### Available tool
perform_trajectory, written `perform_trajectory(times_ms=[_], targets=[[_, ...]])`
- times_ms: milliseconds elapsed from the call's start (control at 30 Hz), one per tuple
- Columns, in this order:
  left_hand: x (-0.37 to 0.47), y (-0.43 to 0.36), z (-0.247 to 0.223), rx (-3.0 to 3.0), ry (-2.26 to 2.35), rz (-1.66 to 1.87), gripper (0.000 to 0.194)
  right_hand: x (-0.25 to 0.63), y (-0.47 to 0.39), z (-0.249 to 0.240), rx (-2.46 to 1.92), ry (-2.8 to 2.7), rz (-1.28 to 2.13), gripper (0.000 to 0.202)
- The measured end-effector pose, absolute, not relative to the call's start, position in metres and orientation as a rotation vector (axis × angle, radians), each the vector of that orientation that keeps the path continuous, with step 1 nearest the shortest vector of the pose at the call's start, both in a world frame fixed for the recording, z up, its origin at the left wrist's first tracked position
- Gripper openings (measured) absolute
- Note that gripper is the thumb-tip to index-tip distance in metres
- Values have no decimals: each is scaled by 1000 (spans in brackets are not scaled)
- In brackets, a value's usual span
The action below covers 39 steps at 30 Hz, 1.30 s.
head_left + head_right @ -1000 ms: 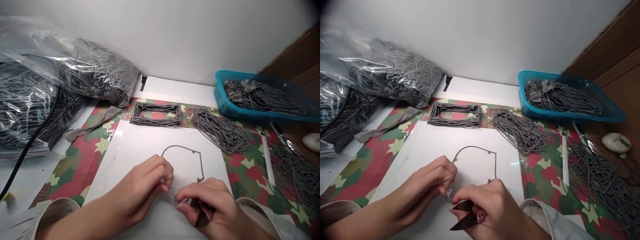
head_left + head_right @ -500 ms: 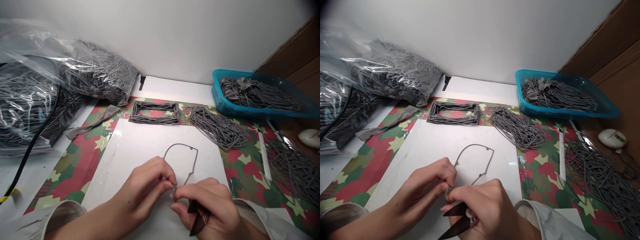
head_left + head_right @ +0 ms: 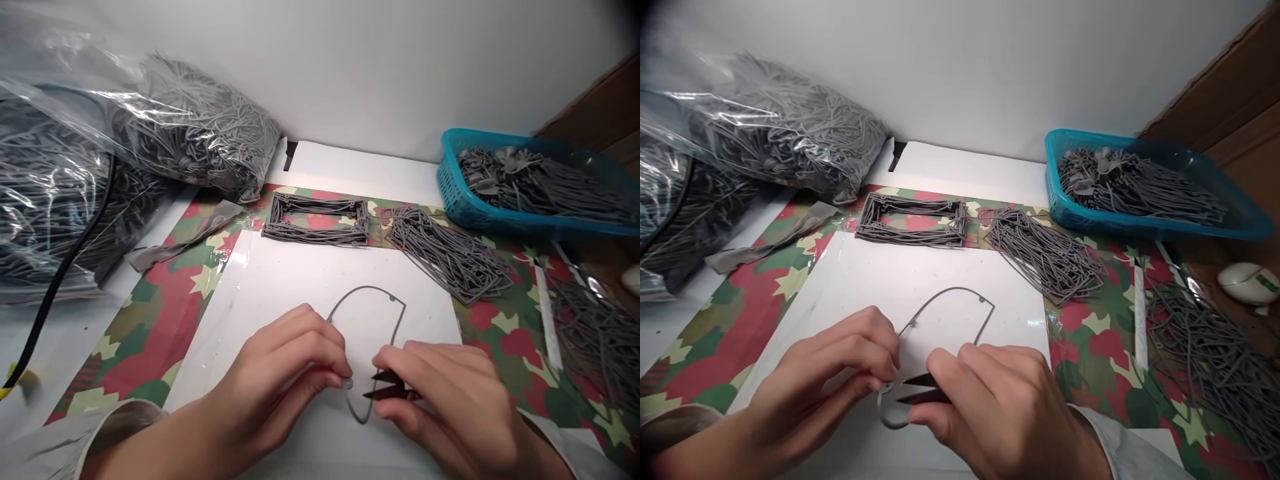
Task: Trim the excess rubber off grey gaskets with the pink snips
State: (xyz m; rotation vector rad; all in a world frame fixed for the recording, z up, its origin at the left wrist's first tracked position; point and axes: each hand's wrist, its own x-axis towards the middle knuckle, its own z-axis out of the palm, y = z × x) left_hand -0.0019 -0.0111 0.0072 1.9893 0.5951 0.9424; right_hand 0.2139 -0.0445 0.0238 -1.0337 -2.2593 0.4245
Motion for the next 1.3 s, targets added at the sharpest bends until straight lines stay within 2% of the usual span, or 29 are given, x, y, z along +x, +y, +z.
perform_trajectory(times_ms=[400,733,1000,1300], targets=[[-5,-15,-2,2071,546,974,23,211,-44,24,-1034,-2427,198,29],[-4,-13,0,2104,558,979,18,212,-51,19,-1094,-2399,218,26],[-6,-14,-3,2069,536,960,28,212,-49,22,-1104,-2413,181,27],[-5,-15,-2,2087,546,975,22,211,-49,22,-1112,-2390,163,28]])
